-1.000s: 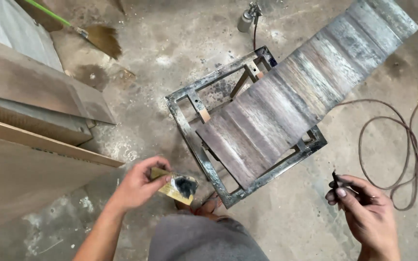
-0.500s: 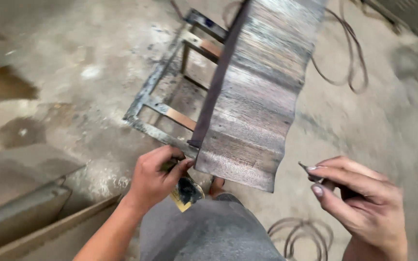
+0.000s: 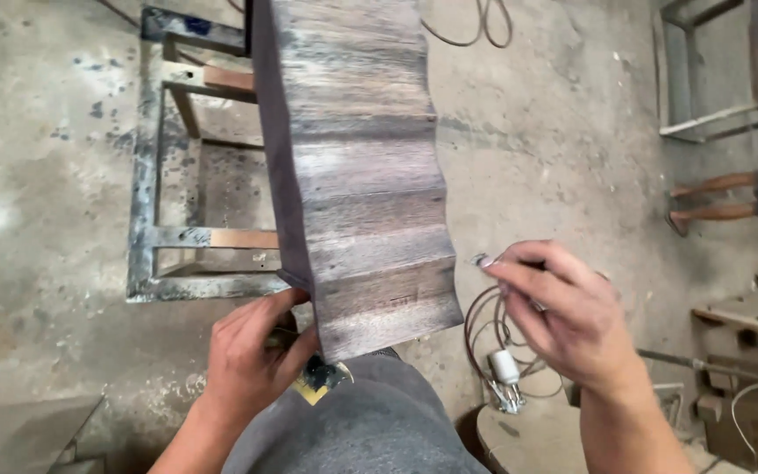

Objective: The person applies a dark filler substance to the edges and surface of a wavy wooden board using a small scraper. They spread the filler along the board's contours and then flip the board to work on the other side.

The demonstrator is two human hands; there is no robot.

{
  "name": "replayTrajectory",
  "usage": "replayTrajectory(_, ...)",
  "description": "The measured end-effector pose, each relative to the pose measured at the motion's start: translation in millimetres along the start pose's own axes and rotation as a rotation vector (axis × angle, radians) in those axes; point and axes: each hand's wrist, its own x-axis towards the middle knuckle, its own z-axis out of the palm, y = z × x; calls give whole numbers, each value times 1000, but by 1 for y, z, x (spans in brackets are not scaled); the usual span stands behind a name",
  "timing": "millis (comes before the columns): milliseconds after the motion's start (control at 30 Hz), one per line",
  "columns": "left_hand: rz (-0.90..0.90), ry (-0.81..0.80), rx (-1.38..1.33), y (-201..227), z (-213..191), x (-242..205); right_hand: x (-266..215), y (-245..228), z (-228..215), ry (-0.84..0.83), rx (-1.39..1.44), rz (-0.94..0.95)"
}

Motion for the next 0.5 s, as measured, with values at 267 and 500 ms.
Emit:
replayTrajectory(267, -42, -54, 34, -15, -3, 1, -19, -5, 25, 76, 34, -59)
replayTrajectory(500, -15, -94, 34, -15, -3, 4, -20, -1, 37, 116, 1, -76)
